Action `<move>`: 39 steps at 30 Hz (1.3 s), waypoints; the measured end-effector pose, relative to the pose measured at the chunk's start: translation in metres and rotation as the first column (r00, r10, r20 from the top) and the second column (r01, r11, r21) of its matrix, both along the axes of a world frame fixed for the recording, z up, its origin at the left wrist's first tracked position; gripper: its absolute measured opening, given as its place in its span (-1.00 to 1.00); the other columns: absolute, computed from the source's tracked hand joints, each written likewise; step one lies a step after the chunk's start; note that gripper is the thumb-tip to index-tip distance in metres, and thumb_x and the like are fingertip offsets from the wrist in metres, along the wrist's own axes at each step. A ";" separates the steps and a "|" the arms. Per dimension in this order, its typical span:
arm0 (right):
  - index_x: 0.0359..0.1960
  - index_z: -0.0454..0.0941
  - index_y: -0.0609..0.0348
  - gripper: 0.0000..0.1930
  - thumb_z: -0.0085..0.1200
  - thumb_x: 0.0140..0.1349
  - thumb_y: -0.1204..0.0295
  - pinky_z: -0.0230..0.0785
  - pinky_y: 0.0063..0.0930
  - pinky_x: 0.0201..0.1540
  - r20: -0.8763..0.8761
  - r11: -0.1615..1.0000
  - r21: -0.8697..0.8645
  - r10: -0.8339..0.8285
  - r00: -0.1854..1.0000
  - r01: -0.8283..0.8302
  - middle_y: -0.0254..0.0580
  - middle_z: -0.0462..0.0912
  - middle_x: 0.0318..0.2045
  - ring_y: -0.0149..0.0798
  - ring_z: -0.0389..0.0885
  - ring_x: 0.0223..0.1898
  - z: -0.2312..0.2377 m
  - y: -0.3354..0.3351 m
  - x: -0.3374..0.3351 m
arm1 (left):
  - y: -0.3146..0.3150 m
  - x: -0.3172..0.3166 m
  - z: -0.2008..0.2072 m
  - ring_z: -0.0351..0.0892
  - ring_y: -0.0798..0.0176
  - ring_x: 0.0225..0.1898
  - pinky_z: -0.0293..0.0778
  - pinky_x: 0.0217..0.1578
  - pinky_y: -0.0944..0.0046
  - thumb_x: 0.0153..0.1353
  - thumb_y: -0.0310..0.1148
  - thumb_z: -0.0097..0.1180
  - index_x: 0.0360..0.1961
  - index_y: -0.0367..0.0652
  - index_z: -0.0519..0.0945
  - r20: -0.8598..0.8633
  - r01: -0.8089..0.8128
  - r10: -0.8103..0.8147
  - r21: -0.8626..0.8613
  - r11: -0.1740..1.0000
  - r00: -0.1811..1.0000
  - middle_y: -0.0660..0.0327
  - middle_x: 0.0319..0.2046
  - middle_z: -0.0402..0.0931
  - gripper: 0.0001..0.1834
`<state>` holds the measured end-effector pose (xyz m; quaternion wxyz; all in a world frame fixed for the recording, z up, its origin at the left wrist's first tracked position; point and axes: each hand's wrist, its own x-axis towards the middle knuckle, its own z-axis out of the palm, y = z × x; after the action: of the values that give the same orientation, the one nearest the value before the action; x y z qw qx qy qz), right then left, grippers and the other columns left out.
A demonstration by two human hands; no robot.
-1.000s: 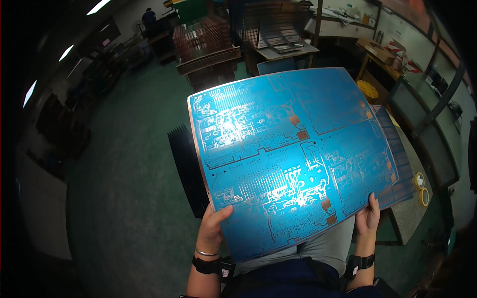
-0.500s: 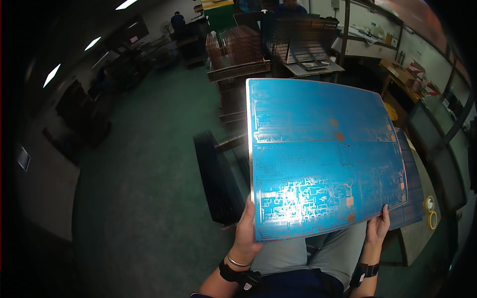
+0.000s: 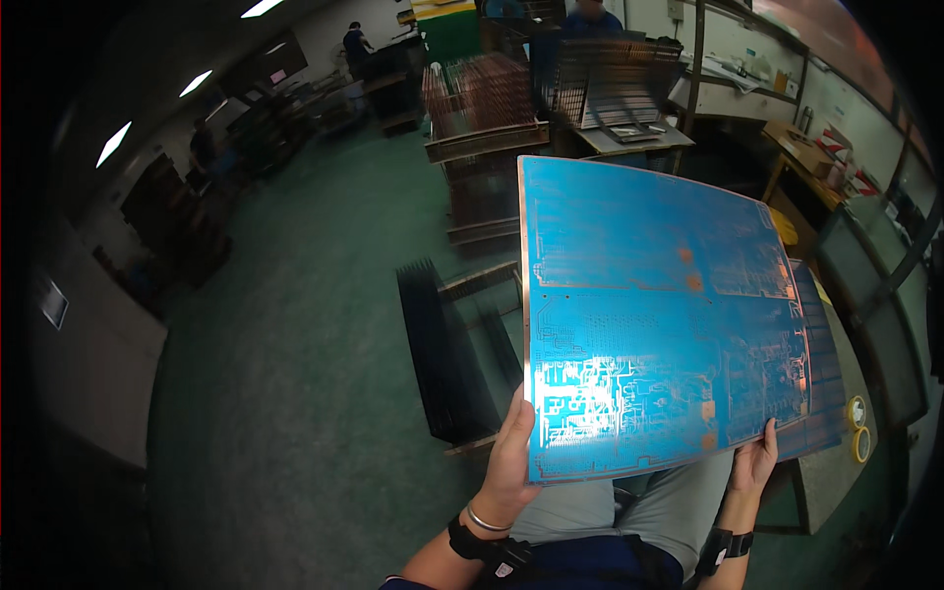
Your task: The person is inspecting large blue circuit board panels, marking them with a pen, and placing them into a storage rack.
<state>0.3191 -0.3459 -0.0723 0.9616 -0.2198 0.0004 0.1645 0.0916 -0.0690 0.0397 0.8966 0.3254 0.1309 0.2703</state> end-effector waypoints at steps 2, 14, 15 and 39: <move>0.07 0.27 0.31 -0.67 -0.15 0.30 0.45 0.27 -0.29 0.14 -0.012 1.000 0.008 0.004 1.000 -0.004 -0.07 0.40 0.04 -0.20 0.39 0.05 0.000 -0.001 -0.001 | -0.002 0.000 0.004 0.27 0.25 0.13 0.25 0.11 0.21 0.35 -0.18 -0.29 0.26 -0.16 0.07 -0.012 -0.001 0.002 0.008 1.000 1.000 0.17 0.15 0.24 -0.49; 0.14 0.21 0.29 -0.63 -0.20 0.31 0.47 0.17 -0.17 0.22 -0.027 0.994 0.105 0.031 0.999 -0.028 0.00 0.32 0.12 -0.12 0.31 0.14 -0.001 -0.003 -0.004 | -0.005 -0.004 0.008 0.23 0.24 0.16 0.25 0.11 0.24 0.36 -0.18 -0.32 0.28 -0.23 -0.03 -0.020 0.025 -0.024 0.084 0.996 1.000 0.09 0.18 0.16 -0.44; 0.14 0.21 0.29 -0.63 -0.20 0.32 0.47 0.17 -0.17 0.22 -0.023 0.994 0.101 0.034 0.999 -0.031 0.00 0.33 0.12 -0.12 0.31 0.14 -0.002 -0.003 -0.004 | -0.005 -0.005 0.008 0.23 0.24 0.16 0.25 0.11 0.25 0.36 -0.18 -0.31 0.28 -0.23 -0.03 -0.021 0.020 -0.018 0.089 0.996 1.000 0.09 0.18 0.17 -0.44; 0.12 0.24 0.31 -0.64 -0.21 0.33 0.44 0.20 -0.19 0.20 0.010 0.989 0.133 0.059 0.998 -0.060 0.01 0.34 0.11 -0.12 0.33 0.13 0.000 -0.002 -0.009 | -0.008 -0.009 0.005 0.24 0.28 0.13 0.22 0.11 0.27 0.36 -0.23 -0.29 0.27 -0.24 -0.01 -0.011 -0.008 0.009 0.130 0.992 1.000 0.12 0.15 0.19 -0.46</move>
<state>0.3104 -0.3479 -0.0719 0.9688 -0.1555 -0.0198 0.1921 0.0831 -0.0766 0.0448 0.8716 0.3840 0.1195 0.2803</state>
